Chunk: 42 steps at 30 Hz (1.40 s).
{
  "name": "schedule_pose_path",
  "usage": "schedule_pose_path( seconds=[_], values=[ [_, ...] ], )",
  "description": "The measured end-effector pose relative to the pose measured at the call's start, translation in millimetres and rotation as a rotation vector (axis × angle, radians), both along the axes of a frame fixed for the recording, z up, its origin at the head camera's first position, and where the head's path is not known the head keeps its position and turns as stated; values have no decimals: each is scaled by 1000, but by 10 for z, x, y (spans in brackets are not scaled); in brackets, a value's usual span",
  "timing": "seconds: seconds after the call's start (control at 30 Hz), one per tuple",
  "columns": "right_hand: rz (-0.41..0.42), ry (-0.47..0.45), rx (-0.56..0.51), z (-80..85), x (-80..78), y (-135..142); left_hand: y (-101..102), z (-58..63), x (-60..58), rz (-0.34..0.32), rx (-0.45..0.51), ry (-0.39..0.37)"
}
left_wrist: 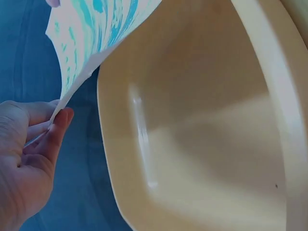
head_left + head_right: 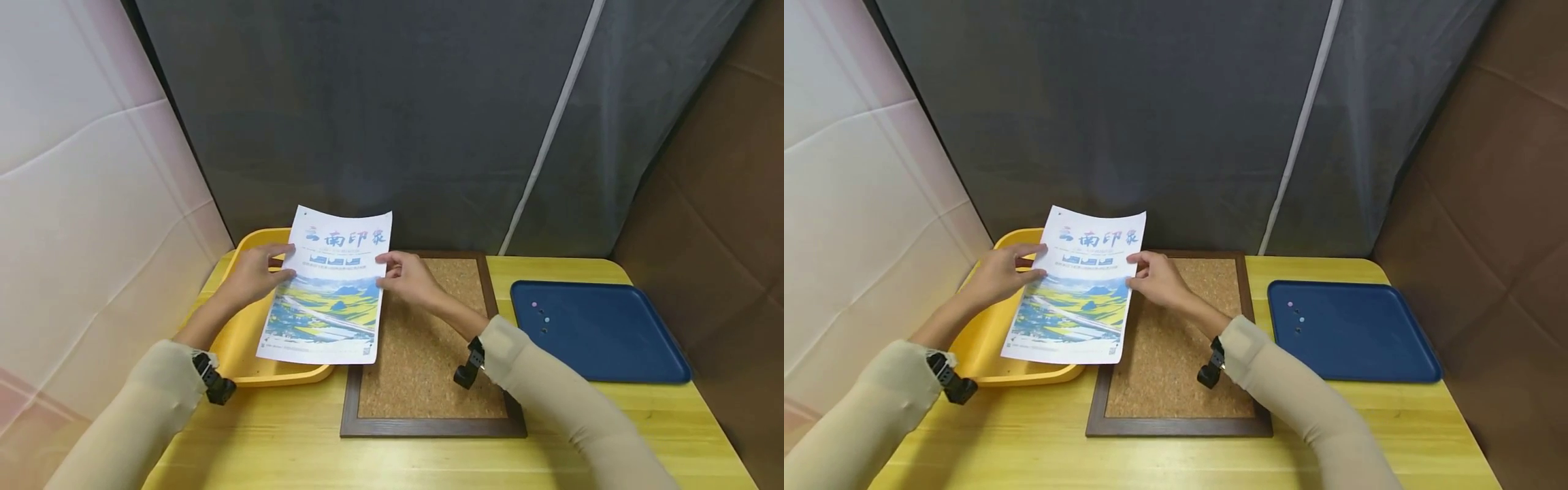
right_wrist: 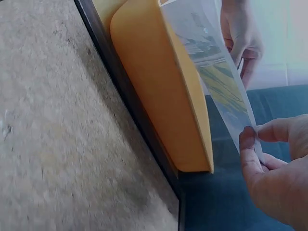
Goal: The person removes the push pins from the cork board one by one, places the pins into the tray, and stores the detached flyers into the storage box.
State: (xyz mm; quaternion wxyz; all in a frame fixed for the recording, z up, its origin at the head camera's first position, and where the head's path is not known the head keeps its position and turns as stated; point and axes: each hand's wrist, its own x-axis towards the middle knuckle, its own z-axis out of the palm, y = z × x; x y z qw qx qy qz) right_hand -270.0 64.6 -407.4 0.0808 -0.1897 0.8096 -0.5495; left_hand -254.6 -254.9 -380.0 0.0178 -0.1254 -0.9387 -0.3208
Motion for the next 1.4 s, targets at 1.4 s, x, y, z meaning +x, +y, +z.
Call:
schedule_pose_path(
  seconds=[1.4],
  values=[
    [-46,-40,109,-314,-119,-1086,-864,-277,-19,62,-143,-164]
  ],
)
